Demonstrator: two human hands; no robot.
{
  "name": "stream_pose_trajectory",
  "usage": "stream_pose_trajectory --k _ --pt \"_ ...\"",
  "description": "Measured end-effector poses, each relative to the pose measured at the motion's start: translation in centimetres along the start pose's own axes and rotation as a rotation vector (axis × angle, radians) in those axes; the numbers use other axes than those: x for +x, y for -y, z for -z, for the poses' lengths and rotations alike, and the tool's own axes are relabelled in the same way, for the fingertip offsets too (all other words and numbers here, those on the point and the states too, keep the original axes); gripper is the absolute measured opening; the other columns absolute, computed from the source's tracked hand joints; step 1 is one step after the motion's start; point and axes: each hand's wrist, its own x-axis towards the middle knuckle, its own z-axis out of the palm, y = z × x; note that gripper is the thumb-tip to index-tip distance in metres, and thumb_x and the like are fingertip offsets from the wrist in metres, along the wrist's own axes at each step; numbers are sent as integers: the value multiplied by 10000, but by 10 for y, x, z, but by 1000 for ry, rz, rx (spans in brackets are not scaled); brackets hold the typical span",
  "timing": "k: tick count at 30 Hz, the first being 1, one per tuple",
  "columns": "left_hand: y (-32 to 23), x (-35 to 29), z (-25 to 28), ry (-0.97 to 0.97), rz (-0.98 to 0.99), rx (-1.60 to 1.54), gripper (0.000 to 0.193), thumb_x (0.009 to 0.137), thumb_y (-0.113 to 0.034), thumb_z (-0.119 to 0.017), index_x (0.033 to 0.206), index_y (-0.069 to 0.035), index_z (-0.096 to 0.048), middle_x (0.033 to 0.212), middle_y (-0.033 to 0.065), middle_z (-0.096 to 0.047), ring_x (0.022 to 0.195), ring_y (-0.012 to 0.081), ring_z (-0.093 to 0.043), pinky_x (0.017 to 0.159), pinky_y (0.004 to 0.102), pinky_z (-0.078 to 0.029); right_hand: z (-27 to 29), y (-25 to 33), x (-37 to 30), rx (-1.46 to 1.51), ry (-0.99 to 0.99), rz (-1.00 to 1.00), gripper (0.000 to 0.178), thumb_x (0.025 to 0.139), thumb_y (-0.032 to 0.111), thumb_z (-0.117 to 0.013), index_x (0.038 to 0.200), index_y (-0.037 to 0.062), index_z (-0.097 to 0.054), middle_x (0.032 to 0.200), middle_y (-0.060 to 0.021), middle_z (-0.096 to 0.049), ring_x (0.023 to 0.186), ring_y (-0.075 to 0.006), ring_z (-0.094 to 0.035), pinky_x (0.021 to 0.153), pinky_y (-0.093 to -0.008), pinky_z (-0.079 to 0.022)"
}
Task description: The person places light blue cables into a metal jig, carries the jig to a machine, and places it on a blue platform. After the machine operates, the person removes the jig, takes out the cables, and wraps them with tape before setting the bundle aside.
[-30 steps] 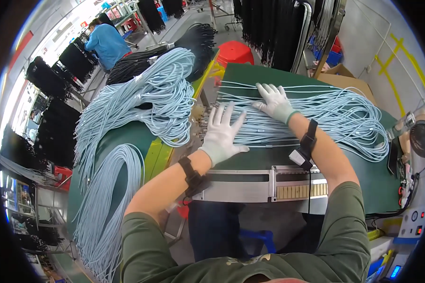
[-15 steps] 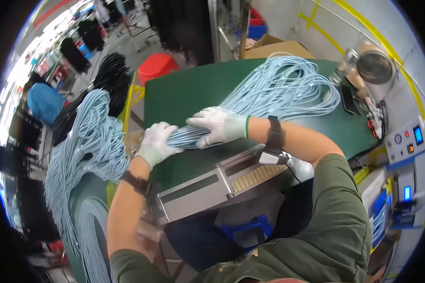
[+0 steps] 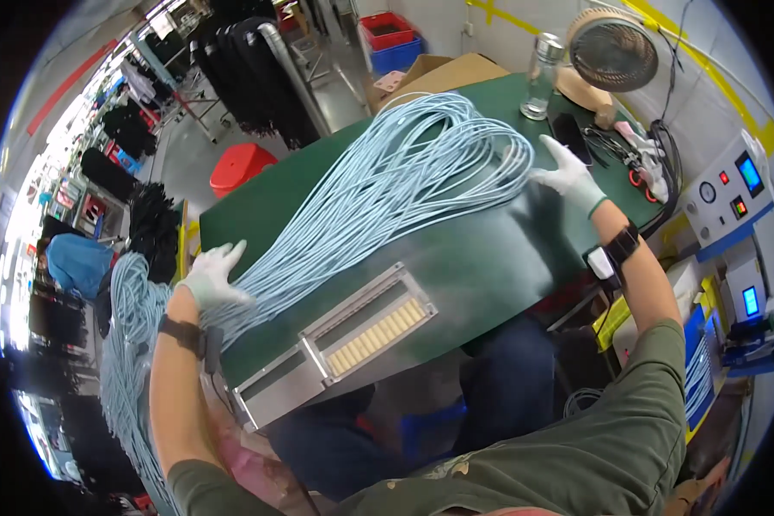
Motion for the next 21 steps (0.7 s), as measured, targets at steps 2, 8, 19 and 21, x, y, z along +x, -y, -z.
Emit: stream_pose_trajectory --k 2,8,19,21 --pt "-10 47 9 -51 -17 -89 914 770 -411 -782 1497 -14 -396 1449 260 -483 1360 355 -457 1148 389 -343 -1 -18 2 156 16 -114 945 697 424 -835 1473 60 -438 1473 -251 -461 1355 -348 -466 1115 -394 -392" --pt "-76 194 14 -363 17 -444 934 833 -604 -667 1470 30 -414 1450 295 -472 1377 396 -432 1151 421 -334 -6 34 15 555 35 -47 739 823 223 -752 1459 -3 -450 1426 -223 -517 1315 -266 -513 1066 -348 -435" --pt "-129 327 -10 -331 207 -483 877 902 -647 -522 1496 -15 -393 1398 295 -517 1291 429 -505 1079 454 -405 -17 -20 23 528 154 166 932 823 136 -768 1564 10 -217 1410 -212 -525 1306 -219 -516 1075 -327 -427" --pt "-144 331 -4 -342 235 -491 790 915 -619 -523 1489 -84 -425 1359 252 -557 1248 415 -535 1053 464 -425 -20 -2 18 392 155 196 1031 791 168 -805 1580 20 -159 1413 -214 -523 1291 -222 -534 1073 -323 -430"
